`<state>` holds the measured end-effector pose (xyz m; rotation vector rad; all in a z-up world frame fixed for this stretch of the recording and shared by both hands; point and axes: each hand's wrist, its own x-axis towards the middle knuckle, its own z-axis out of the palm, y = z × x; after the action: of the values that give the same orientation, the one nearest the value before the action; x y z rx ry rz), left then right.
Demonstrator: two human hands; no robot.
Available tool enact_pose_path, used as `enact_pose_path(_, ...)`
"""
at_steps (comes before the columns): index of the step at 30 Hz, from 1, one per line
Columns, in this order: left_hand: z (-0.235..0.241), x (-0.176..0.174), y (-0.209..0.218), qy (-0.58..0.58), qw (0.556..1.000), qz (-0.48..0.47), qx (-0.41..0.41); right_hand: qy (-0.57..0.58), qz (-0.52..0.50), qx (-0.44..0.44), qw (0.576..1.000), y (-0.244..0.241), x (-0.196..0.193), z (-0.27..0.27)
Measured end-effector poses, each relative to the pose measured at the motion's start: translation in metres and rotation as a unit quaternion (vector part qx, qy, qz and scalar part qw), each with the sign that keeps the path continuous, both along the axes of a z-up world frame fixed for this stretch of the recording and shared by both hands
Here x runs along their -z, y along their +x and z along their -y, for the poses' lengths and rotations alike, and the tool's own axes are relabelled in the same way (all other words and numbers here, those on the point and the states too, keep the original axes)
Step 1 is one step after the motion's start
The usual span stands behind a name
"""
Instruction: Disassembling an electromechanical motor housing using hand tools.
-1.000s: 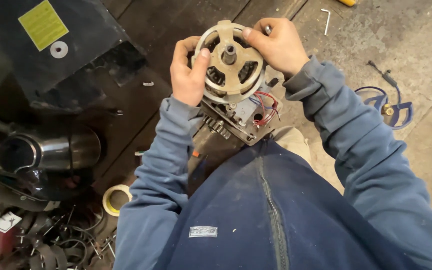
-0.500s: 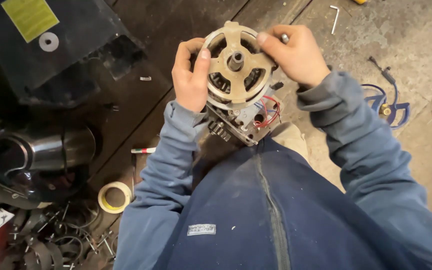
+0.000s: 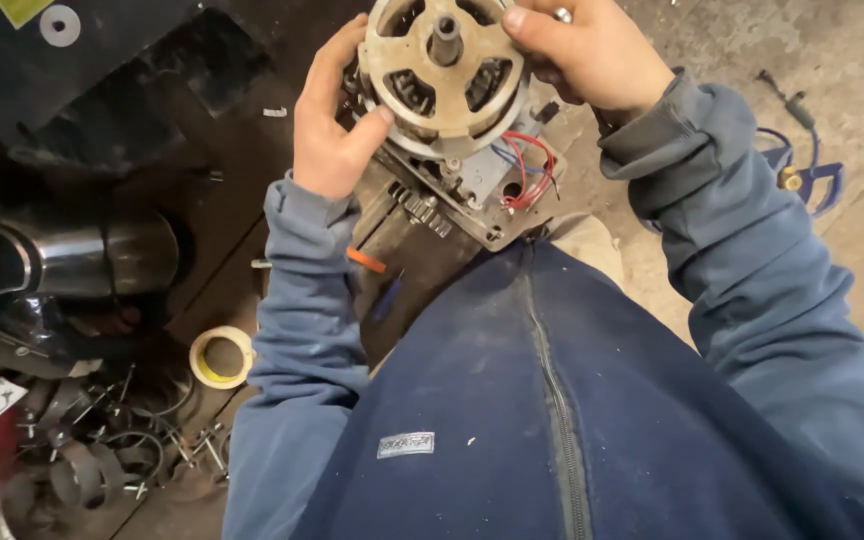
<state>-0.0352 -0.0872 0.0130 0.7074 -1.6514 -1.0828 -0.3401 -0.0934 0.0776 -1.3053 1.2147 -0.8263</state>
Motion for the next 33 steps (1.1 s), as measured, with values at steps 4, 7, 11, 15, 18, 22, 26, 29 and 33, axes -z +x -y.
enact_pose_path(4, 0.002, -0.002, -0.009, 0.046, 0.999, 0.003, 0.007, -0.065, -0.004, -0.005, 0.998, -0.005, 0.029, 0.004)
enact_pose_path(7, 0.004, -0.001, -0.015, 0.027, 1.000, 0.000, -0.007, -0.199, 0.036, -0.045, 0.978, -0.004, 0.040, 0.007)
enact_pose_path(11, 0.011, 0.008, -0.018, 0.061, 0.997, -0.047, -0.002, -0.213, -0.050, -0.045, 0.975, 0.000, 0.031, 0.010)
enact_pose_path(15, 0.017, 0.015, -0.020, 0.090, 0.991, -0.102, -0.008, -0.263, -0.069, -0.044, 0.961, -0.001, 0.038, 0.014)
enact_pose_path(18, 0.016, 0.002, -0.016, 0.117, 0.986, -0.122, 0.002, -0.224, -0.182, 0.026, 0.957, 0.004, 0.031, 0.006)
enact_pose_path(22, 0.024, -0.007, -0.009, 0.141, 0.986, -0.087, 0.007, -0.203, -0.241, 0.043, 0.948, 0.016, -0.005, -0.020)
enact_pose_path(26, 0.042, -0.024, -0.013, 0.123, 0.987, -0.034, 0.098, -0.124, -0.183, 0.061, 0.973, 0.006, -0.018, -0.051)
enact_pose_path(29, 0.055, -0.027, -0.022, 0.195, 0.972, 0.008, 0.132, -0.169, -0.174, 0.057, 0.968, -0.006, -0.002, -0.070)
enact_pose_path(33, 0.044, -0.016, -0.010, 0.302, 0.948, 0.015, 0.102, -0.331, 0.046, 0.000, 0.942, 0.002, 0.024, -0.087)
